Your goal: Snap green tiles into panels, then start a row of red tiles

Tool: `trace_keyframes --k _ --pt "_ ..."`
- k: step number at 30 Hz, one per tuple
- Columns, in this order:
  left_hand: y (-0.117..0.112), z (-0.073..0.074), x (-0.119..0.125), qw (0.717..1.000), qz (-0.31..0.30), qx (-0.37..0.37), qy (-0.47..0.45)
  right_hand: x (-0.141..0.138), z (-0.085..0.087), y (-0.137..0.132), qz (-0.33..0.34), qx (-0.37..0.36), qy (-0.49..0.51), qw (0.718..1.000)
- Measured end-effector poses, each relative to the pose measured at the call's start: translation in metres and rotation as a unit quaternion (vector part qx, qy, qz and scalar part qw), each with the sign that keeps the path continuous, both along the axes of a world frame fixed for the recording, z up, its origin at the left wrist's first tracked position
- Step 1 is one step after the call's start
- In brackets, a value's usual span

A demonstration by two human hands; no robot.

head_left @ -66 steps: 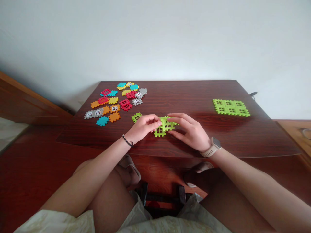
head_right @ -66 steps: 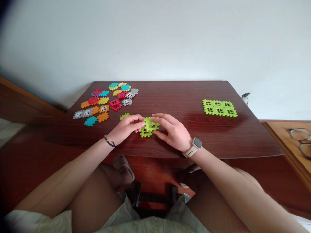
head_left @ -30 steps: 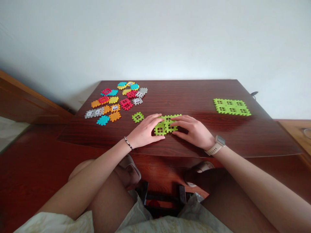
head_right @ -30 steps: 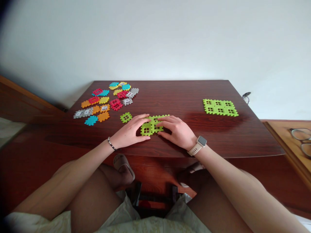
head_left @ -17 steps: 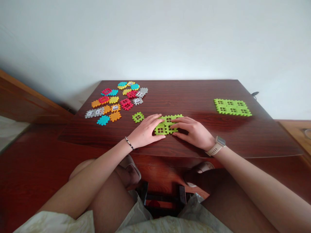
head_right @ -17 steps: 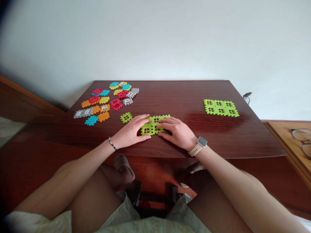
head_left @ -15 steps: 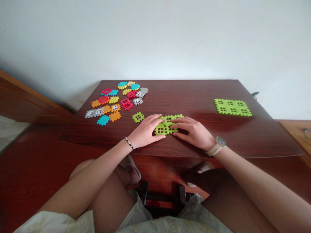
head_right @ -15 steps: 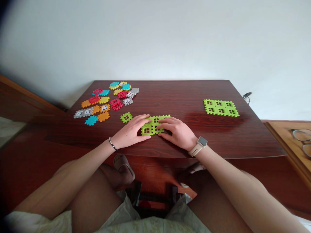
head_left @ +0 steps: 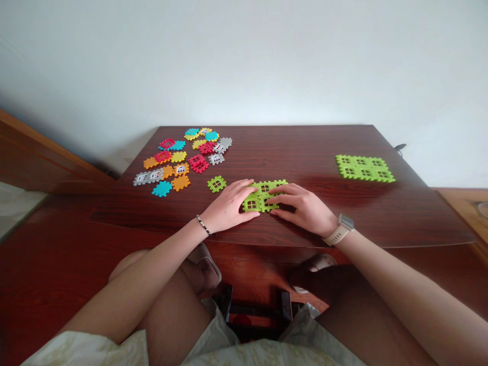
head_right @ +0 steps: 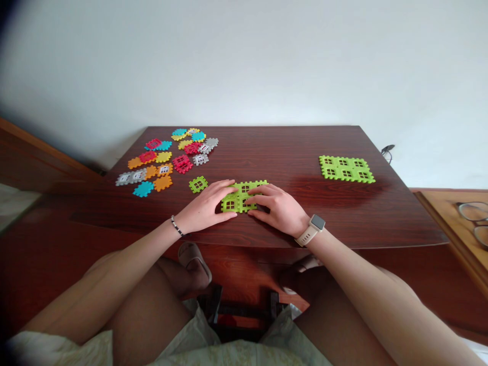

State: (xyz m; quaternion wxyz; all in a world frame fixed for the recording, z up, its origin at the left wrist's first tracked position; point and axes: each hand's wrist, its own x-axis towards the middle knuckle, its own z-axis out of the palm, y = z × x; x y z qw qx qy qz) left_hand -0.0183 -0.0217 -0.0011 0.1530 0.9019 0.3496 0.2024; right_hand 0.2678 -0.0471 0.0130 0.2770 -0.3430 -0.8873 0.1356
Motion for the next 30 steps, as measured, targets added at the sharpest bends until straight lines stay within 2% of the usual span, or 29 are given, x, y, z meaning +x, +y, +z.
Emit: trace_keyframes --k 16,30 --pt "-0.0006 0.0001 -0.0004 1.0 0.004 -0.005 0.008 0.0013 -0.0032 0.002 0.0 -0.002 -0.003 1.0" --pt "-0.0004 0.001 0.0008 1.0 0.005 -0.011 0.008 0.0 0.0021 0.0009 0.0 0.004 -0.044 0.999"
